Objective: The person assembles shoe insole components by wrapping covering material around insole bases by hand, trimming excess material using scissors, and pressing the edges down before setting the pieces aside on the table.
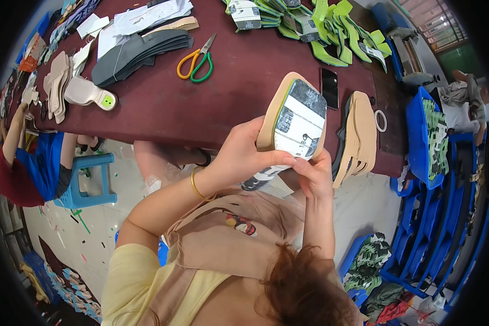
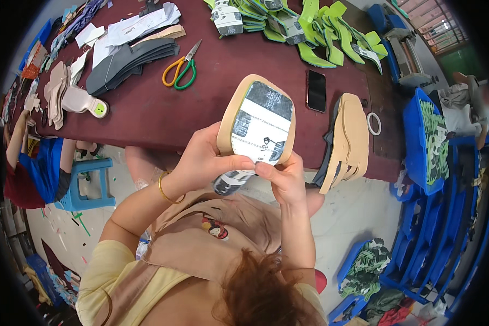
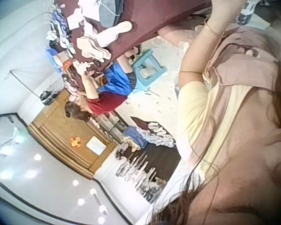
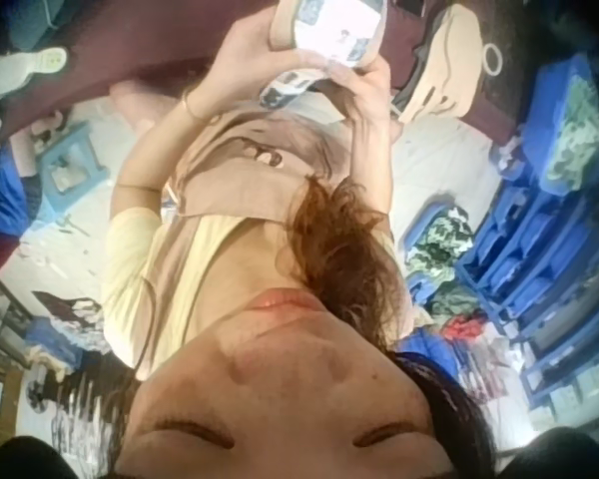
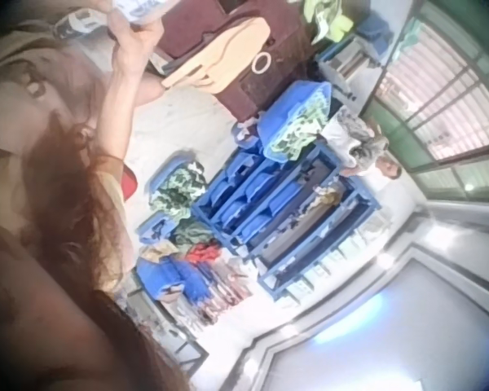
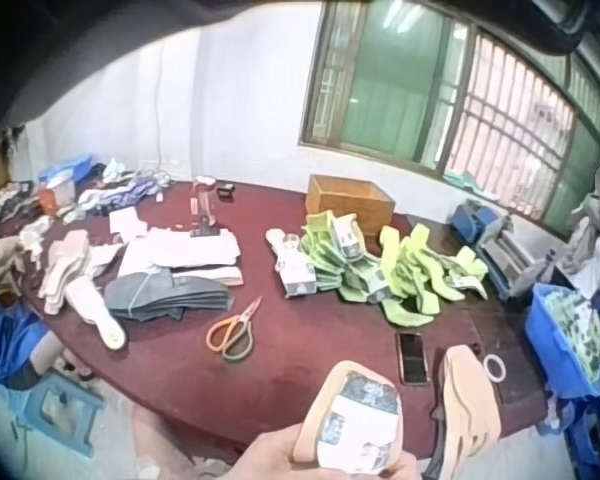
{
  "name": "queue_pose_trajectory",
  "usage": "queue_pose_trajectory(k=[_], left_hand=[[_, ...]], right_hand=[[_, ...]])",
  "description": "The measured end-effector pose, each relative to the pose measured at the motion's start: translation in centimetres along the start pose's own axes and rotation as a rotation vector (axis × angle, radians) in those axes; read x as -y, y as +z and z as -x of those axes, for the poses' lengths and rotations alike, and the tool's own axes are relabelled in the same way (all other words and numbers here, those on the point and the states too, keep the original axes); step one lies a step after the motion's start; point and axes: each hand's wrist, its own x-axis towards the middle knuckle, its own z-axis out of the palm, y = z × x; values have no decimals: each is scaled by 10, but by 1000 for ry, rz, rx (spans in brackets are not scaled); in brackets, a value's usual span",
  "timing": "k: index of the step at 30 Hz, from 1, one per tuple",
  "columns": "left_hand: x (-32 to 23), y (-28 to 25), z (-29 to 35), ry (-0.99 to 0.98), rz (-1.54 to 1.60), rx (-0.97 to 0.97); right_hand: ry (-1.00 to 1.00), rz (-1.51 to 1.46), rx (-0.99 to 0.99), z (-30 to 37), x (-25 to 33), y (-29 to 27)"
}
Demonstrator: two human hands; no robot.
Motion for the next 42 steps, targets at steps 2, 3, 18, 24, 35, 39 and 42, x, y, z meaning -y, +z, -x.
queue_pose_trajectory(k=[2,3,18,24,35,39,42], left_hand=[[8,-6,-2,-31,201,124],[9,-7,-2,-29,201,122],[6,10,9,253,-129,-177],[-2,22,7,494,-433,-341],[-1,32,6,506,-466,-415],[-3,25,6,398,-418,-340],[1,22,5,399,-415,-311]], right_hand=[[14,-97,-55,-2,4,3],[14,-96,-52,-3,4,2],[-103,-225,-91,15,11,-1],[-137,-426,-48,24,-5,-11],[-187,-356,-102,28,-14,-15],[-200,-301,-114,29,-11,-15],[-201,-305,-116,27,-10,-14]])
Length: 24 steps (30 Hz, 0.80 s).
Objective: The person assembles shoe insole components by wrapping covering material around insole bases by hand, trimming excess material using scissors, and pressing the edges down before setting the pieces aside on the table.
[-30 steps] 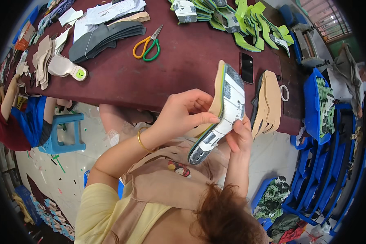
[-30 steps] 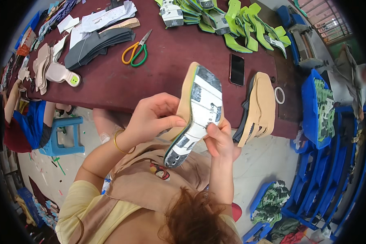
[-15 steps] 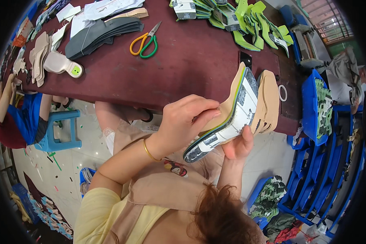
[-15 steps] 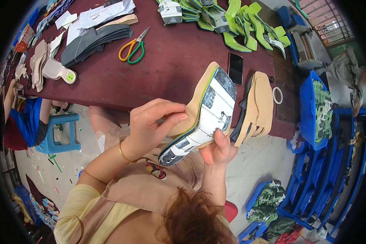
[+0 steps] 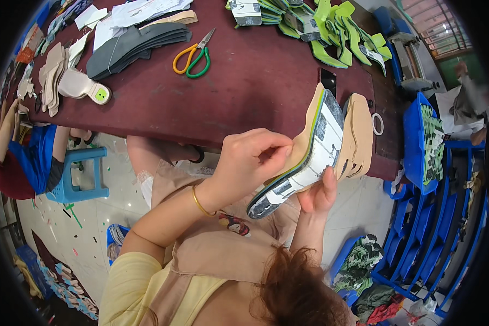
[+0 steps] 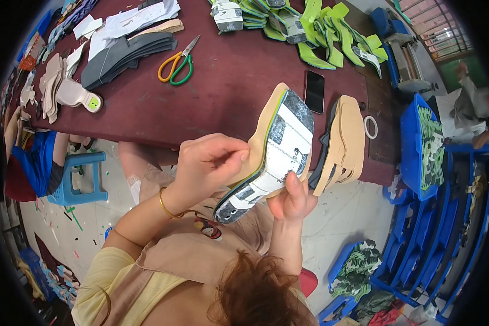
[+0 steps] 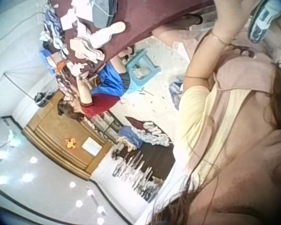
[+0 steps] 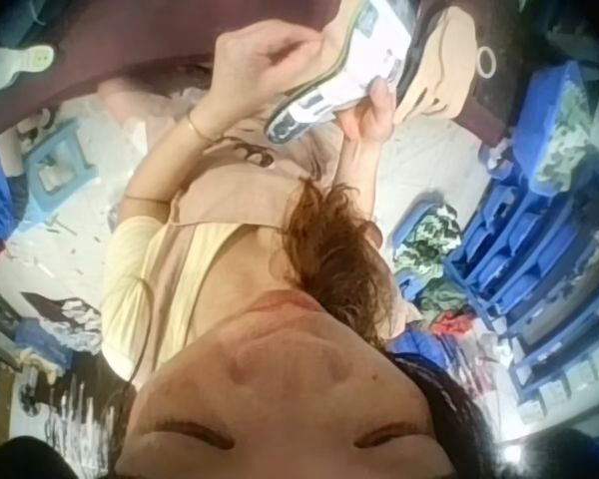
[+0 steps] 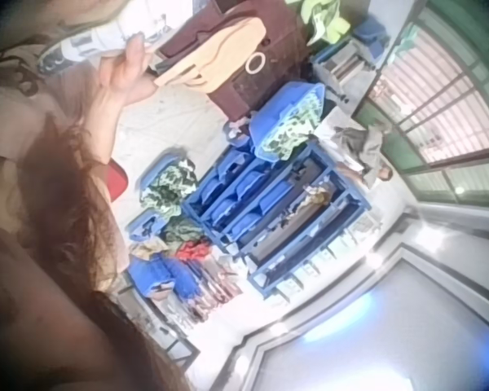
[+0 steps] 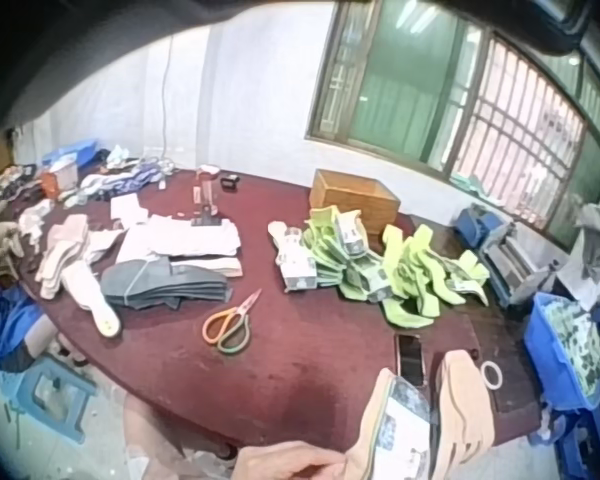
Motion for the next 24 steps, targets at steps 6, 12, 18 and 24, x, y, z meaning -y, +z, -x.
queue_pose_trajectory(k=[6,12,18,24], left_hand=[[50,-30,-25,-384,71,-268],[32,-29,-23,-245,273,256],[15,-4,-24,-493,816,532],[18,-19,-22,-325,712,697]], right_hand=[[24,-168,47,-1,6,-6],[19,22,13,-5,13,4],[40,321,43,-9,16,13],[51,657,156,-5,35,7]])
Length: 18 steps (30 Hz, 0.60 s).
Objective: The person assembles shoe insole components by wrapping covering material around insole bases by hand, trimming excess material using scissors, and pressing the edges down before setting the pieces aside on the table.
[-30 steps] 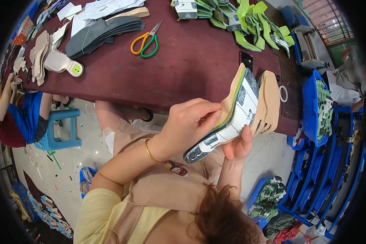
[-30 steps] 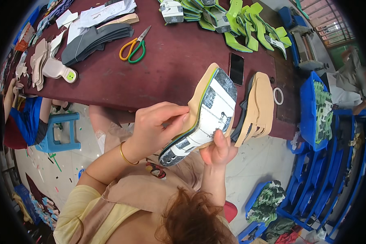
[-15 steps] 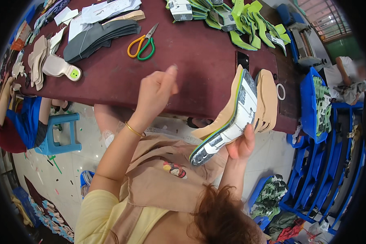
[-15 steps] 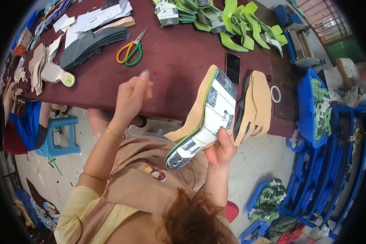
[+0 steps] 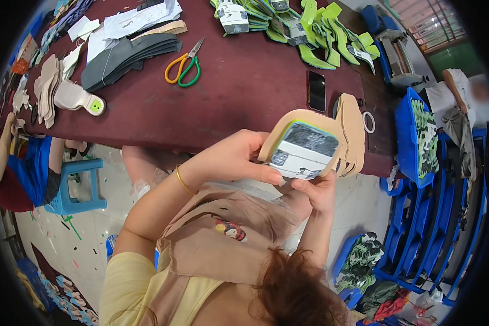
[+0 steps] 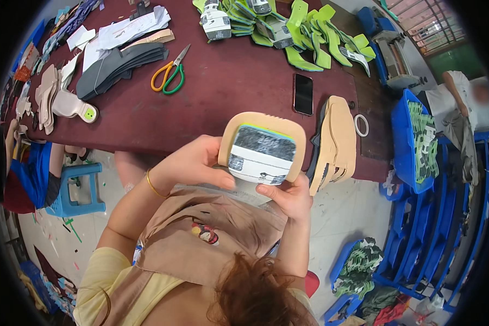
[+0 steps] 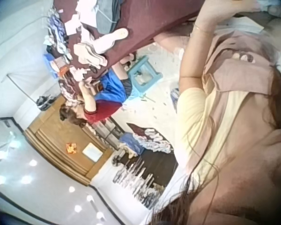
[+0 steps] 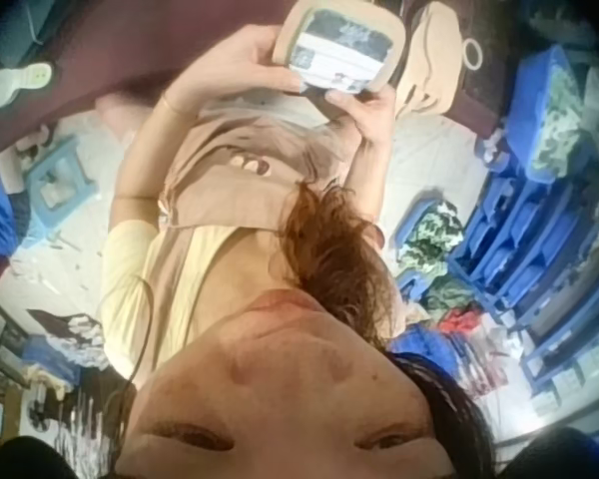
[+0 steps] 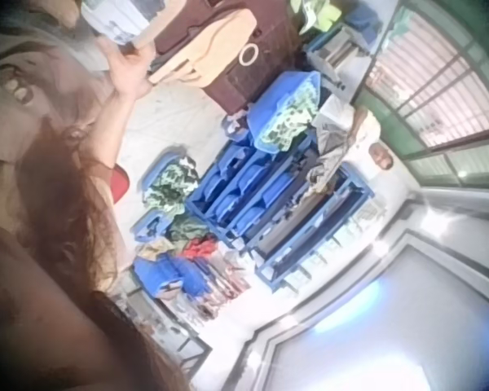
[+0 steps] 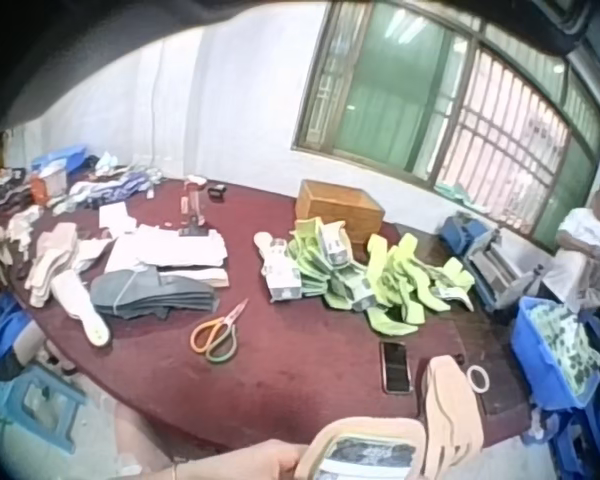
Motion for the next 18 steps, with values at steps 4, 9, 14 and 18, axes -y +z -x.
queue_pose_trajectory(k=[4,9,14,18], left_hand=[[-8,-5,0,-35,55,-88],[-5,1,-2,-35,332,-50],[10,1,-2,-104,620,-14],[20,11,-3,-307,872,-154]], right_hand=[[-8,234,35,-6,5,-4],[-5,221,81,-6,6,-6],[20,121,167,2,0,-9],[0,102,236,-1,0,-9]])
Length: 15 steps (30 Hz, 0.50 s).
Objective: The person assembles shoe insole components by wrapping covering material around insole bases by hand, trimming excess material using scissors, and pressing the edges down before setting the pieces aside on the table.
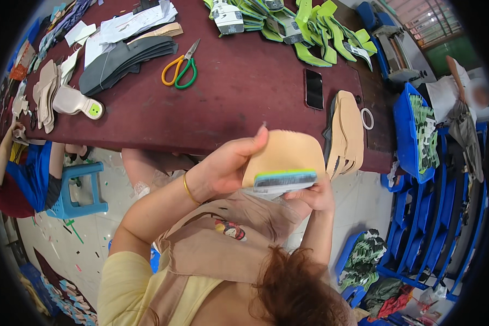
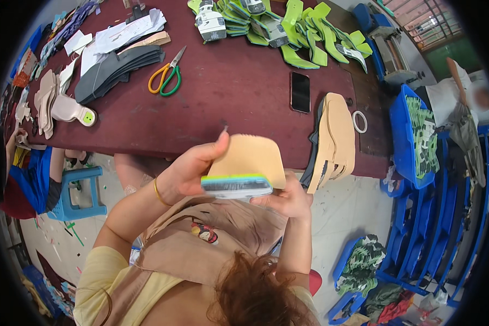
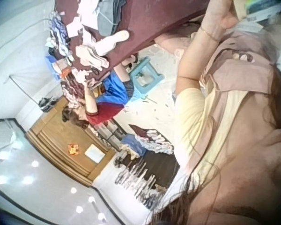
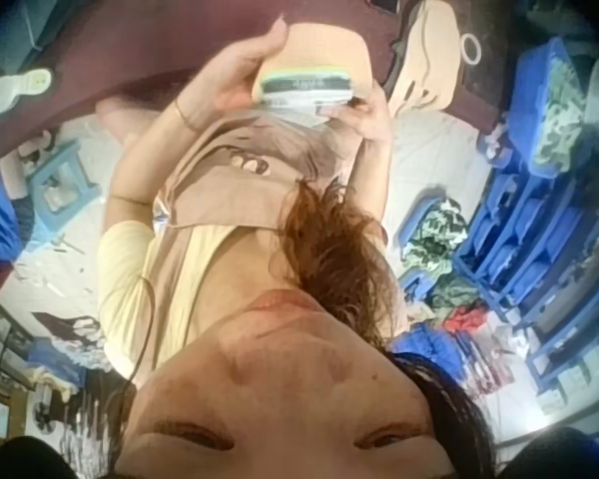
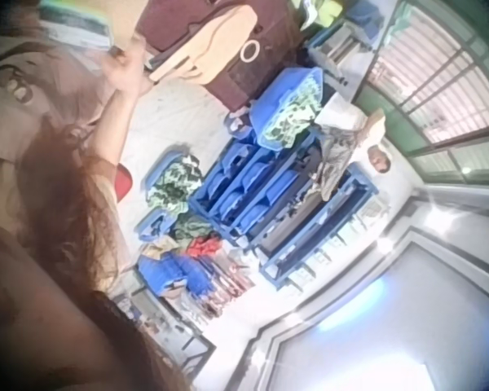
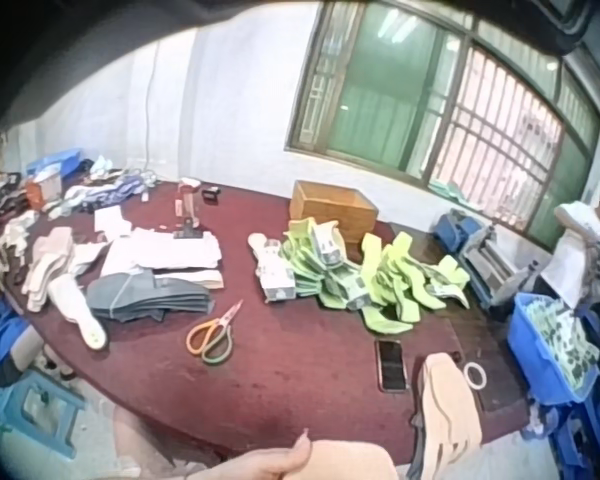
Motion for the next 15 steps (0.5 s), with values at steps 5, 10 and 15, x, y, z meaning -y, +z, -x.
queue_pose_trajectory(k=[5,10,15], left_hand=[[-8,7,5,83,-71,21],[-19,19,10,131,-273,38],[-19,19,12,172,-357,22]], right_hand=[[6,-32,5,5,-8,-8],[61,-200,-50,6,-15,-5],[27,-283,-92,6,-28,2]])
